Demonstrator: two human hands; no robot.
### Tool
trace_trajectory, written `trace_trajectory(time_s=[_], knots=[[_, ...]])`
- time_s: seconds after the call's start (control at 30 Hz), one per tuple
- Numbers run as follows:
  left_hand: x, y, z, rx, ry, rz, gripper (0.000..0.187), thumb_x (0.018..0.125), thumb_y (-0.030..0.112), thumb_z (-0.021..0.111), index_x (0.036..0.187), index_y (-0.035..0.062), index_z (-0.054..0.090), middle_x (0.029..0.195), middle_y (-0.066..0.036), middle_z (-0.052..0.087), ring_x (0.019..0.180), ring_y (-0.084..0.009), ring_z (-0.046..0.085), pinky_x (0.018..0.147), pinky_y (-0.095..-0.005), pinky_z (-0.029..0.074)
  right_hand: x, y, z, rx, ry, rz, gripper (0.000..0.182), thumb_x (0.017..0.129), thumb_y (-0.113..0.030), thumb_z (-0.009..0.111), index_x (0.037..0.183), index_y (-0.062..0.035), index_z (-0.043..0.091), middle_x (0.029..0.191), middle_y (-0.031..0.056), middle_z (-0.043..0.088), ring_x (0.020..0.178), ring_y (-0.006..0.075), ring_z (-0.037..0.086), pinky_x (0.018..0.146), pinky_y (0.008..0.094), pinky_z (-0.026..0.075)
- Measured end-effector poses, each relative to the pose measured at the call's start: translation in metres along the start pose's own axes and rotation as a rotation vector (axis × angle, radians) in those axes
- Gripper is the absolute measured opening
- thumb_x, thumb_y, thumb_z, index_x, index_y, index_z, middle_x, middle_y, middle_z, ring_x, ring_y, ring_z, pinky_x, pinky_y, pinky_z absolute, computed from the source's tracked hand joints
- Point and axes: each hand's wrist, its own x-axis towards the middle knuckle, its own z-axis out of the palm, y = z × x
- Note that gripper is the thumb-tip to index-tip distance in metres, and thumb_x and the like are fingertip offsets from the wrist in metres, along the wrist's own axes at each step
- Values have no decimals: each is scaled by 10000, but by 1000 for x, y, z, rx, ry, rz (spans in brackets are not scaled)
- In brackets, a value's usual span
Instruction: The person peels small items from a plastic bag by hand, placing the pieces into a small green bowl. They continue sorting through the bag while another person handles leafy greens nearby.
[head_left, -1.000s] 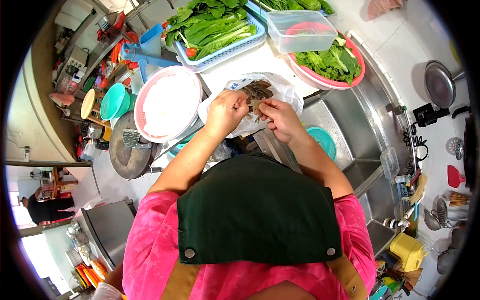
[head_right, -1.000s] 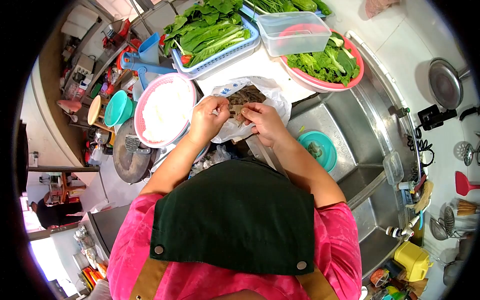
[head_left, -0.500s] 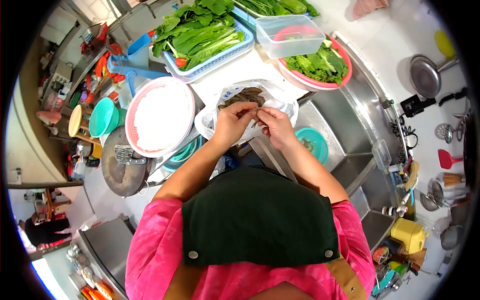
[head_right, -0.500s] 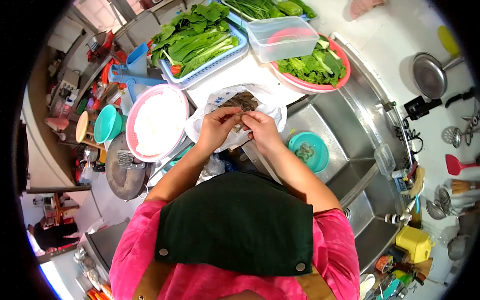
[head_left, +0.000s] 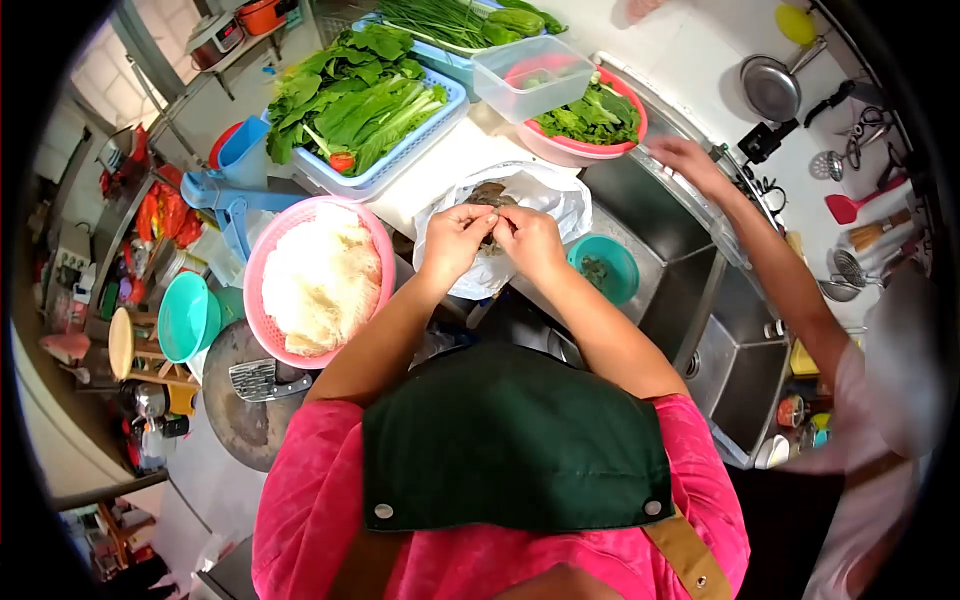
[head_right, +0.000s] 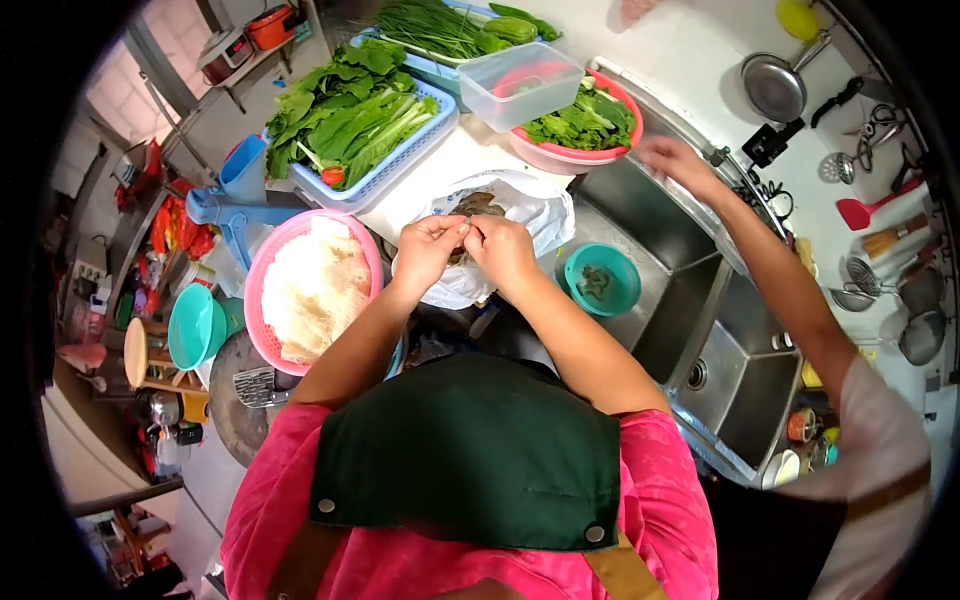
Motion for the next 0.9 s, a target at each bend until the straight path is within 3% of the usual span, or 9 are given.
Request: trace_trajectory(time_s=[0.1,0.33,0.37,0.5,0.67,0.73,0.8,0.87,0.9], knots=[[-2,3,2,129,4,57,150,791,36,588,918,-43,593,799,-62,620,698,-80,559,627,-195,456,4,-7,-1,-26,2,52,115,698,-106,576,769,-24,614,679,158,589,607,313,575,557,359,463],[5,17,-5,-39,-6,1,131,750,8,574,869,-44,597,773,-56,615,685,-72,551,629,-188,449,17,-3,5,89,-53,248,115,701,-79,556,774,-20,622,672,172,588,583,284,587,553,327,465],[7,19,-6,-47,10,14,131,750,8,574,869,-44,597,773,-56,615,685,-72,551,629,-188,449,16,1,8,145,-52,293,117,722,-81,554,776,1,618,620,138,595,531,207,582,512,299,454],[17,23,-10,-45,19,-29,113,729,9,577,826,-44,600,761,-49,611,674,-69,542,613,-188,442,22,3,8,519,-161,526,141,788,-55,505,841,28,605,602,37,581,520,84,543,461,229,430],[28,11,-14,-31,88,4,92,739,5,548,802,-47,589,747,-59,609,629,-79,539,571,-192,437,28,-1,17,417,-156,428,154,805,-56,488,869,28,601,608,43,585,502,97,544,460,229,439],[35,0,-11,-23,109,0,88,751,7,540,806,-44,586,741,-66,608,625,-85,545,572,-195,440,33,2,24,204,-184,362,151,815,-61,483,865,29,593,634,47,593,501,101,546,457,234,443],[48,-13,-7,-17,121,-5,85,764,9,532,809,-42,583,735,-72,607,622,-92,550,573,-197,442,42,12,36,300,-150,488,134,815,-58,485,830,26,588,654,61,595,523,106,550,472,238,448],[64,-36,-3,235,227,10,106,784,19,528,850,-40,585,751,-102,616,657,-120,574,605,-223,458,37,43,58,817,48,768,122,809,-50,483,794,22,581,647,73,588,558,101,553,490,230,448],[74,-46,-8,363,203,76,133,789,37,545,888,-41,586,788,-125,626,709,-140,588,643,-252,467,37,52,60,778,76,814,101,788,-49,506,768,9,586,639,82,585,588,120,559,525,251,458]])
